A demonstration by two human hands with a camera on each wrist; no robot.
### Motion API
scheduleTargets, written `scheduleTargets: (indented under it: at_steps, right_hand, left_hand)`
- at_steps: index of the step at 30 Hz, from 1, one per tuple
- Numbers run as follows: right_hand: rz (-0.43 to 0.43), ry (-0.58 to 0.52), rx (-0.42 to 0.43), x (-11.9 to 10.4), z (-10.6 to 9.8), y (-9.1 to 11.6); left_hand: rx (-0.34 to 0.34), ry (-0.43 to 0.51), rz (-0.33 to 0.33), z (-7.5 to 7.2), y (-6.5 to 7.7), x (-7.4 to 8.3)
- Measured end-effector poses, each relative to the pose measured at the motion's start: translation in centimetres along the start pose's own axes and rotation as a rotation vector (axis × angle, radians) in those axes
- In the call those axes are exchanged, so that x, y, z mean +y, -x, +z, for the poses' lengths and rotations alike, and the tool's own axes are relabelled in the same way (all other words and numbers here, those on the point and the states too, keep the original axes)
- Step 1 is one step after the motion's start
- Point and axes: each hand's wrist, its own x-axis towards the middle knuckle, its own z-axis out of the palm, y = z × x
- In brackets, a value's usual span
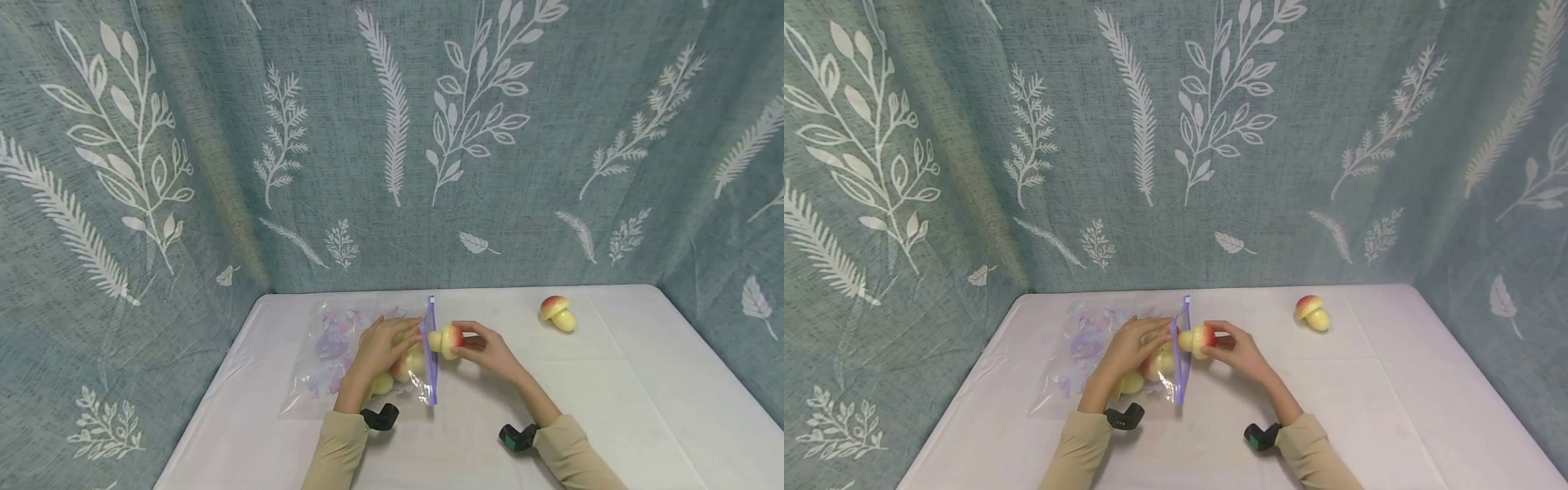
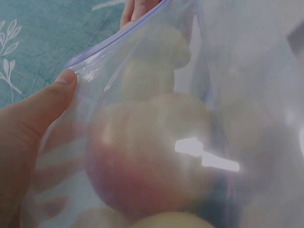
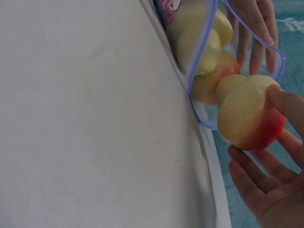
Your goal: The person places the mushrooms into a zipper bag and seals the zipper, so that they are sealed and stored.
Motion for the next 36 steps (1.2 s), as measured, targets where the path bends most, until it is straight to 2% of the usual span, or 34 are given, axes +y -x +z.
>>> scheduleTargets:
  at_steps: [12,22,31,36]
  right_hand:
    - [0.013,-0.009,-0.019,0.1,0.7,-0.3]
    - [0.016,-0.036,-0.027,0.0,1.3,-0.4]
    - [0.048,-0.055,-0.029,0.1,1.7,-0.4]
    - [0.067,-0.059,-0.027,0.0,1.8,-0.3]
  left_hand:
    - [-0.017,0.007,-0.019,-0.1,-0.1,0.1]
    - [0.003,0.001,-0.016,-0.2,0.0,0.4]
    - [-0.012,-0.013,-0.039,-0.2,0.1,0.3]
    - [-0.014,-0.018,-0.031,-0.2,0.1,0.3]
